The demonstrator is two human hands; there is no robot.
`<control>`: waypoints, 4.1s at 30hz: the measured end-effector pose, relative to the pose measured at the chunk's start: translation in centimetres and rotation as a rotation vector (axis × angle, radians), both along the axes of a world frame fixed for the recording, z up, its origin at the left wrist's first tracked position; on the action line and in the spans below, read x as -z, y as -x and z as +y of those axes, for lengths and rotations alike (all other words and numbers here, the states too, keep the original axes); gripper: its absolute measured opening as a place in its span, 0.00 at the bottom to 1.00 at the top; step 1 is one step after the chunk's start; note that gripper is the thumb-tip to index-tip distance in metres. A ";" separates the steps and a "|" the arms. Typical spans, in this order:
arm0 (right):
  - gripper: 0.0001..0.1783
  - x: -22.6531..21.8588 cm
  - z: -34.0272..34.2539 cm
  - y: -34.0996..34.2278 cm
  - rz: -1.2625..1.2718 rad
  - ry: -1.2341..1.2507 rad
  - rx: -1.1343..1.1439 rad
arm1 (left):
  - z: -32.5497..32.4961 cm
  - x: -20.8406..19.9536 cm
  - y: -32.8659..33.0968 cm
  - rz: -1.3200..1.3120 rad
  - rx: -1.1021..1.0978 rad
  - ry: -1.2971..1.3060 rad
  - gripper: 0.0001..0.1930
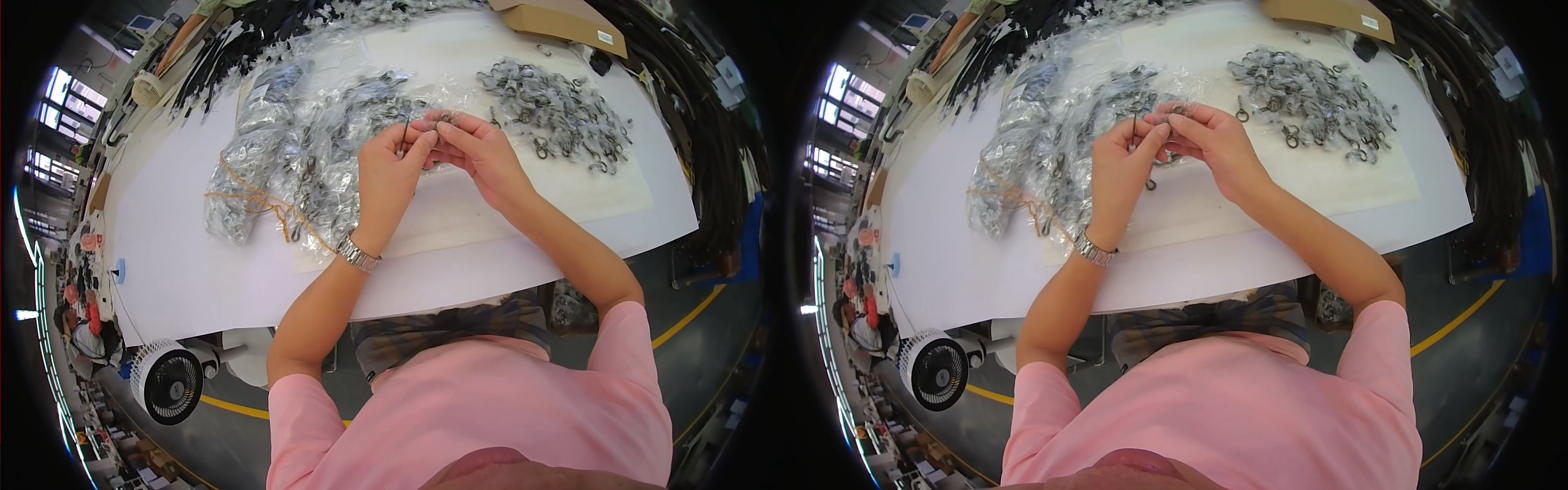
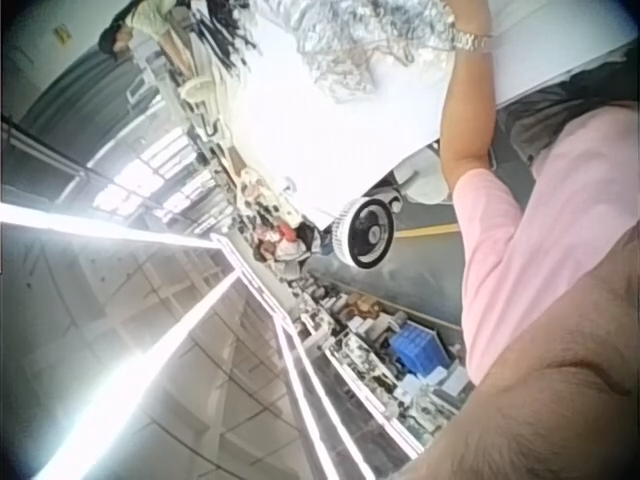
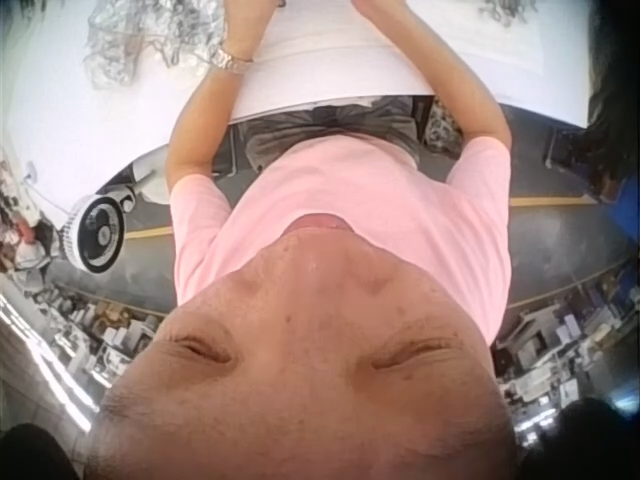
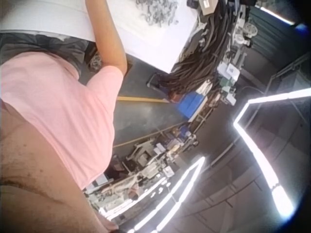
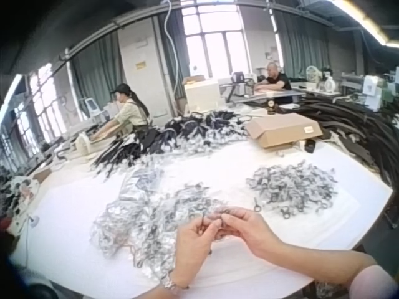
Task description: Assembling small metal snap hooks and rings for leather goods bags or straps.
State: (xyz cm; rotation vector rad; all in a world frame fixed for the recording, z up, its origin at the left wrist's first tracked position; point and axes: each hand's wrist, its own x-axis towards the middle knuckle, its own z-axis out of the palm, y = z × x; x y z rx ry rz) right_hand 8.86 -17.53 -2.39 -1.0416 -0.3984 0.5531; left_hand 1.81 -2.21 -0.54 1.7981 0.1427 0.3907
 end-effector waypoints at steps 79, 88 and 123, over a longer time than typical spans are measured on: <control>0.11 1.3 -3.5 -5.2 0.407 0.107 -0.704 | 3.0 -2.0 1.5 -0.381 0.346 -0.322 0.07; 0.10 0.6 -3.3 -3.3 0.224 0.213 -0.392 | 3.1 -1.5 0.1 -0.086 0.183 0.020 0.11; 0.14 -2.7 -3.5 -4.2 -1.271 0.882 0.864 | 3.7 -0.4 -0.7 0.078 0.107 -0.203 0.14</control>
